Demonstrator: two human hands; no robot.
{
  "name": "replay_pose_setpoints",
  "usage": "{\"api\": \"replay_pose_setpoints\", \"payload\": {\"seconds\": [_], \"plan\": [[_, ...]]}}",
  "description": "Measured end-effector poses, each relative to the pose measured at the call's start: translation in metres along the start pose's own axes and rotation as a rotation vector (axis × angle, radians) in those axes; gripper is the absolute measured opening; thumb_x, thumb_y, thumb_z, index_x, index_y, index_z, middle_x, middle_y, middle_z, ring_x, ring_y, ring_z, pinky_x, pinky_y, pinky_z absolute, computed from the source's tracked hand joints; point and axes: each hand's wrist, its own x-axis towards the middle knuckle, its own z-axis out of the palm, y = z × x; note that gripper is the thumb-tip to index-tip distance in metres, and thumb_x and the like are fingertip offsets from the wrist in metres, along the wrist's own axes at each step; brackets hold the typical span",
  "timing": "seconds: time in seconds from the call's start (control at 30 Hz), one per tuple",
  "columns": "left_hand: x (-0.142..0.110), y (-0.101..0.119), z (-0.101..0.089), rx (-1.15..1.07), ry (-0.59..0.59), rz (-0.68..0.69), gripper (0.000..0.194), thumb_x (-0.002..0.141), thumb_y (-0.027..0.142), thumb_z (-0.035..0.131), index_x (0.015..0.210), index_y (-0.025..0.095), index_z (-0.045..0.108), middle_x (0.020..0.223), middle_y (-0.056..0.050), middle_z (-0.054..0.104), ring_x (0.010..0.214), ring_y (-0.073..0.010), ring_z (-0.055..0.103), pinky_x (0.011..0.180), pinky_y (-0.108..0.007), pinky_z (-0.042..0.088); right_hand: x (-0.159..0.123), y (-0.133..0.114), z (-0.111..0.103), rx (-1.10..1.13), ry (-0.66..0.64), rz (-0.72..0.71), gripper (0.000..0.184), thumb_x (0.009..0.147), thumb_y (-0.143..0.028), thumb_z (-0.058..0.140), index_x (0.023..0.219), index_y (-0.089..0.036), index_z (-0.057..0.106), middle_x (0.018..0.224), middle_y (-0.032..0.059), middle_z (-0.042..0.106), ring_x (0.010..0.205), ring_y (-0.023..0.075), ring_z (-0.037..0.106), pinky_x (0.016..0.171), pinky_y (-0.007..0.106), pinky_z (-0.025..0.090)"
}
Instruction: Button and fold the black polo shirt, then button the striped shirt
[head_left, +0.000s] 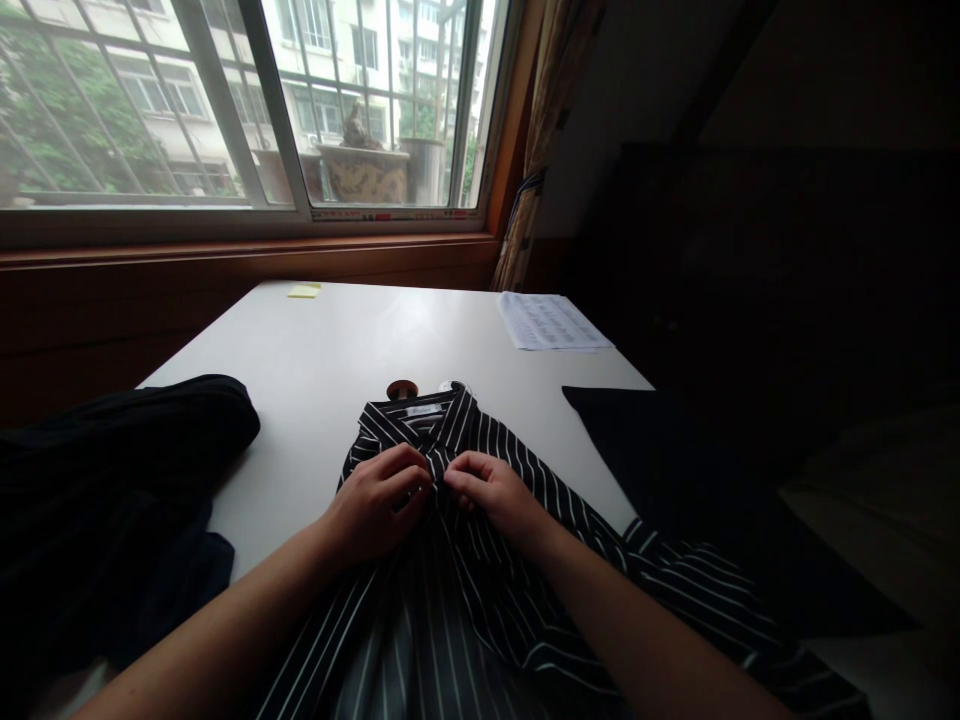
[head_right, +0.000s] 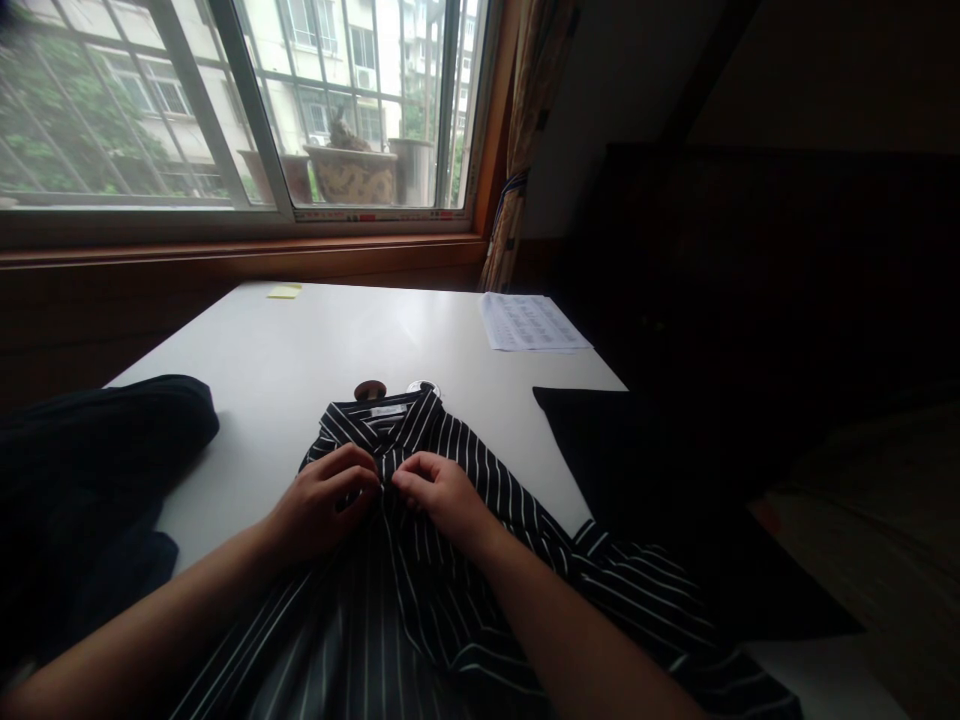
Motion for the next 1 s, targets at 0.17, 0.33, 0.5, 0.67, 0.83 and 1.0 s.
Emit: {"api": "replay_pose_setpoints", "payload": {"seconds": [0.17, 0.33, 0.5, 0.67, 0.83, 1.0], "plan": [[0.0006, -0.0005, -0.0001, -0.023, -0.015, -0.03, 0.009, 0.093, 0.015, 0.052, 0.095, 0.019, 0.06, 0.092, -0.006, 0.059, 0.078, -0.0144, 0.058, 0.068, -0.026, 0.049, -0.001, -0.0025, 0.0005, -0.007, 0.004, 0.009, 0.025, 0.079, -0.042, 0.071, 0.081, -0.018, 0.066, 0.068, -0.0026, 0.058, 0.061, 0.0111, 0.051, 0.062, 0.027, 0.043], [-0.0002, -0.0036, 0.0023, -0.003, -0.014, -0.076, 0.008, 0.094, 0.018, 0.053, 0.1, 0.019, 0.057, 0.087, -0.003, 0.063, 0.073, -0.0136, 0.06, 0.066, -0.025, 0.05, -0.0012, -0.0021, 0.0, -0.028, -0.007, -0.006, 0.025, 0.08, -0.042, 0.07, 0.084, -0.018, 0.066, 0.071, -0.0021, 0.059, 0.062, 0.0111, 0.052, 0.063, 0.027, 0.044], [-0.0017, -0.0058, 0.0028, -0.034, 0.049, -0.082, 0.016, 0.093, 0.018, 0.054, 0.108, 0.019, 0.057, 0.092, -0.004, 0.07, 0.08, -0.0155, 0.067, 0.072, -0.028, 0.055, -0.0011, 0.0007, -0.0003, -0.048, -0.004, -0.014, 0.025, 0.081, -0.043, 0.07, 0.086, -0.019, 0.066, 0.072, -0.002, 0.059, 0.063, 0.0118, 0.053, 0.064, 0.027, 0.044], [-0.0016, -0.0062, 0.0033, -0.057, 0.069, -0.074, 0.016, 0.092, 0.018, 0.058, 0.107, 0.019, 0.058, 0.094, -0.004, 0.071, 0.082, -0.0157, 0.069, 0.073, -0.029, 0.058, -0.0009, 0.0017, -0.0004, -0.059, -0.01, -0.025, 0.025, 0.082, -0.043, 0.07, 0.086, -0.019, 0.066, 0.073, -0.0018, 0.06, 0.065, 0.0119, 0.054, 0.064, 0.027, 0.044], [-0.0016, -0.0054, 0.0028, -0.079, 0.066, -0.077, 0.016, 0.092, 0.016, 0.058, 0.108, 0.019, 0.058, 0.095, -0.004, 0.07, 0.084, -0.0152, 0.068, 0.076, -0.029, 0.058, -0.0012, 0.0014, -0.0009, -0.061, -0.015, -0.036, 0.022, 0.082, -0.04, 0.071, 0.086, -0.019, 0.066, 0.074, -0.002, 0.06, 0.064, 0.0114, 0.053, 0.063, 0.026, 0.042], [-0.0009, -0.0089, 0.0017, -0.123, 0.067, -0.107, 0.018, 0.091, 0.017, 0.062, 0.109, 0.02, 0.058, 0.097, -0.003, 0.07, 0.086, -0.0143, 0.068, 0.076, -0.028, 0.058, -0.0028, 0.0021, 0.0002, -0.077, -0.025, -0.043, 0.021, 0.083, -0.037, 0.071, 0.086, -0.017, 0.066, 0.075, -0.0015, 0.06, 0.066, 0.0112, 0.053, 0.062, 0.026, 0.042]]}}
